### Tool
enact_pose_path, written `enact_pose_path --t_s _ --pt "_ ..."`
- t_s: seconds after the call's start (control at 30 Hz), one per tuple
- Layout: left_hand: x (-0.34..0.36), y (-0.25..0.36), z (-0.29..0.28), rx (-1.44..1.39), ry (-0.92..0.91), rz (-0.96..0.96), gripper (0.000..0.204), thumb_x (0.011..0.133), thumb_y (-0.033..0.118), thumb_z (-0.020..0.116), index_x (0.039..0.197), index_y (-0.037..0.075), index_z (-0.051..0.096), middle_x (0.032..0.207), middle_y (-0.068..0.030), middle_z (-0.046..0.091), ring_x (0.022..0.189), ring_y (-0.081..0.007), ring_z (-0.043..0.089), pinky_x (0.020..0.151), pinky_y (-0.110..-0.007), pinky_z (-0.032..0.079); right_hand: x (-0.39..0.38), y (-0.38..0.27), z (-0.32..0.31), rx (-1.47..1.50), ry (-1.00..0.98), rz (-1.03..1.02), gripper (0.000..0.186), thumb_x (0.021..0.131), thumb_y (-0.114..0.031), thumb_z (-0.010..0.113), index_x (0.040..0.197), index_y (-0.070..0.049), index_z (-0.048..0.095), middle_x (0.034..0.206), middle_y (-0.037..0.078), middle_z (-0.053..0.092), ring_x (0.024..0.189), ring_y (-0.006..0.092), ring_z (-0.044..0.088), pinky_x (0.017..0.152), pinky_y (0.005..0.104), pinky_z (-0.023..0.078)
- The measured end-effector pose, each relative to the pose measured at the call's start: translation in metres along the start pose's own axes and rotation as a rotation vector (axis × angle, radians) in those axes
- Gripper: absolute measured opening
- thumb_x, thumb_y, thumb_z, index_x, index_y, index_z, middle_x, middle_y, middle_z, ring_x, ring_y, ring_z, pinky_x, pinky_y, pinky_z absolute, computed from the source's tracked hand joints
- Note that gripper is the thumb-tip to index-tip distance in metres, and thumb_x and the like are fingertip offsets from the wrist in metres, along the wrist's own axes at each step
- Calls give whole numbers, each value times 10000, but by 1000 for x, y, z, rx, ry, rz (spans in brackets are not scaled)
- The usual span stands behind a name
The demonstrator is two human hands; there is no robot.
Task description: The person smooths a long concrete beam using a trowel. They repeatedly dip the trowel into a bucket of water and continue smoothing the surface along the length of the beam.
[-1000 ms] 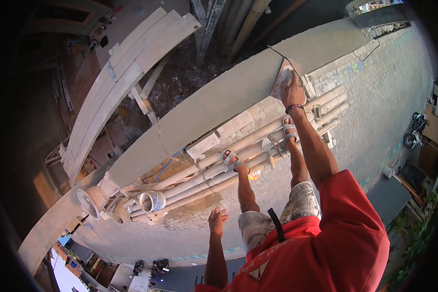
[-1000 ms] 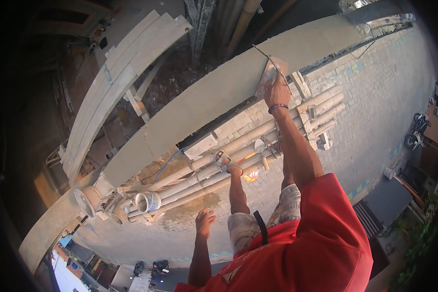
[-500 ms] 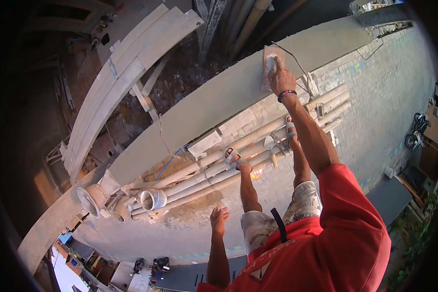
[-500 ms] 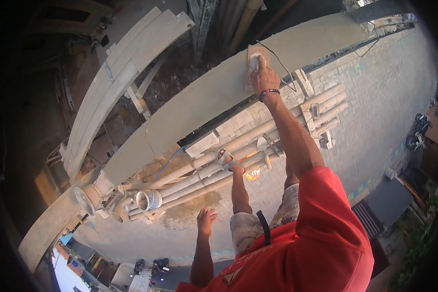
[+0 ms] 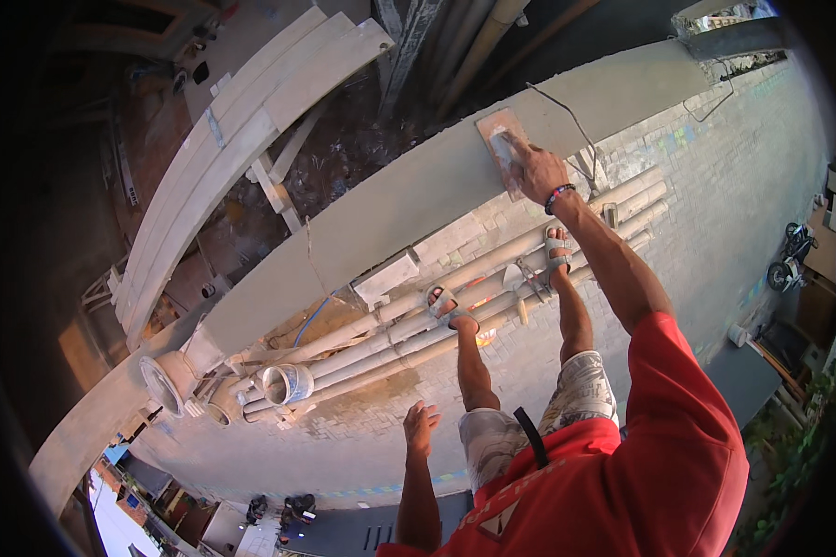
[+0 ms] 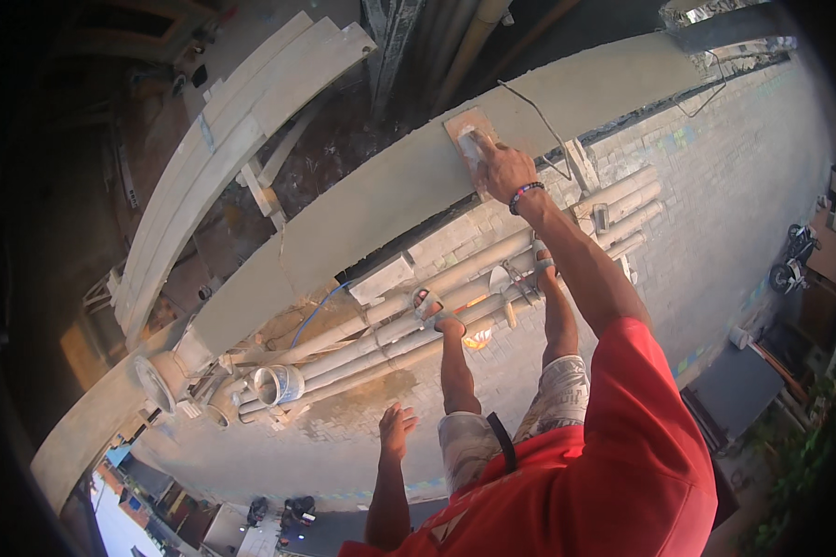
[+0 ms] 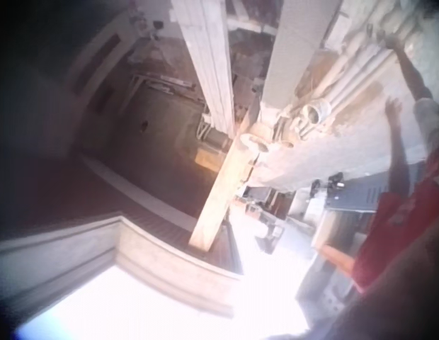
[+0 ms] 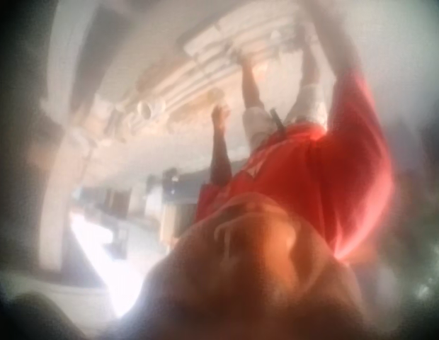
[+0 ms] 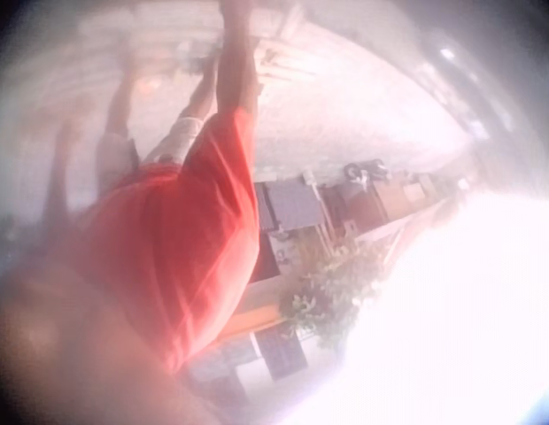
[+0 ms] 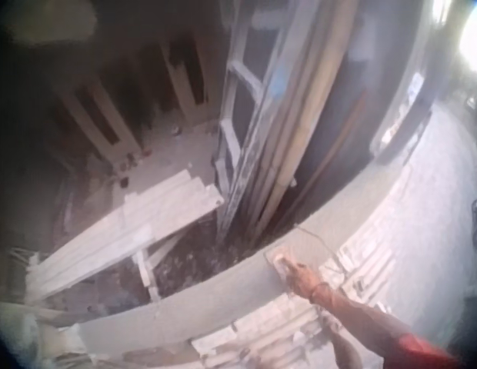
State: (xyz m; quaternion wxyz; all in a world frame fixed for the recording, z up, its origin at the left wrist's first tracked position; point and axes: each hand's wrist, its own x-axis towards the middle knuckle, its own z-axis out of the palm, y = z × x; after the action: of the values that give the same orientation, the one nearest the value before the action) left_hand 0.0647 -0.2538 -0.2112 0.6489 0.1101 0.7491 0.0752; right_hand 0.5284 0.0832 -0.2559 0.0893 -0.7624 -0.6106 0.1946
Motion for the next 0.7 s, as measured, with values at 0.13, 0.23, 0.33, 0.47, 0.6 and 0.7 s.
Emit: enact_pose_path --t_s 0.13,0.23,0.33,0.47,0.6,0.7 --pt "1 -1 -2 -15 15 24 544 962 303 488 1374 -25 349 1187 -218 583 966 -295 639 852 -394 496 -19 18 -7 -58 62 92 589 799 -199 598 1356 -182 406 969 203 641 835 385 639 746 460 510" --pt "0 5 2 -20 0 55 534 966 293 484 1371 -27 350 1181 -220 584 954 -296 641 846 -390 499 4 34 -14 -18 156 225 570 806 -195 595 1345 -171 410 960 200 638 835 384 637 736 458 507" --pt "2 8 5 -10 -8 67 530 966 289 490 1367 -29 353 1176 -223 586 943 -295 643 836 -383 503 25 31 -12 23 140 280 532 814 -184 585 1320 -164 422 932 198 636 828 386 633 725 456 503" --pt "12 1 10 -30 -27 46 527 964 283 500 1362 -32 358 1163 -220 592 928 -283 647 822 -368 507 -18 -3 6 67 47 26 531 818 -188 578 1324 -167 418 937 205 632 831 393 631 730 465 505" --pt "12 8 13 -36 -28 57 530 957 284 514 1352 -35 366 1147 -209 601 909 -267 650 805 -360 512 -85 8 11 82 3 -70 569 824 -190 566 1363 -164 387 930 227 625 802 403 629 691 480 514" --pt "11 16 17 -58 -29 87 501 952 286 529 1336 -14 416 1099 -169 628 864 -223 648 796 -342 514 -87 21 -2 154 114 156 574 825 -192 564 1367 -136 385 926 234 636 805 406 633 692 487 513"
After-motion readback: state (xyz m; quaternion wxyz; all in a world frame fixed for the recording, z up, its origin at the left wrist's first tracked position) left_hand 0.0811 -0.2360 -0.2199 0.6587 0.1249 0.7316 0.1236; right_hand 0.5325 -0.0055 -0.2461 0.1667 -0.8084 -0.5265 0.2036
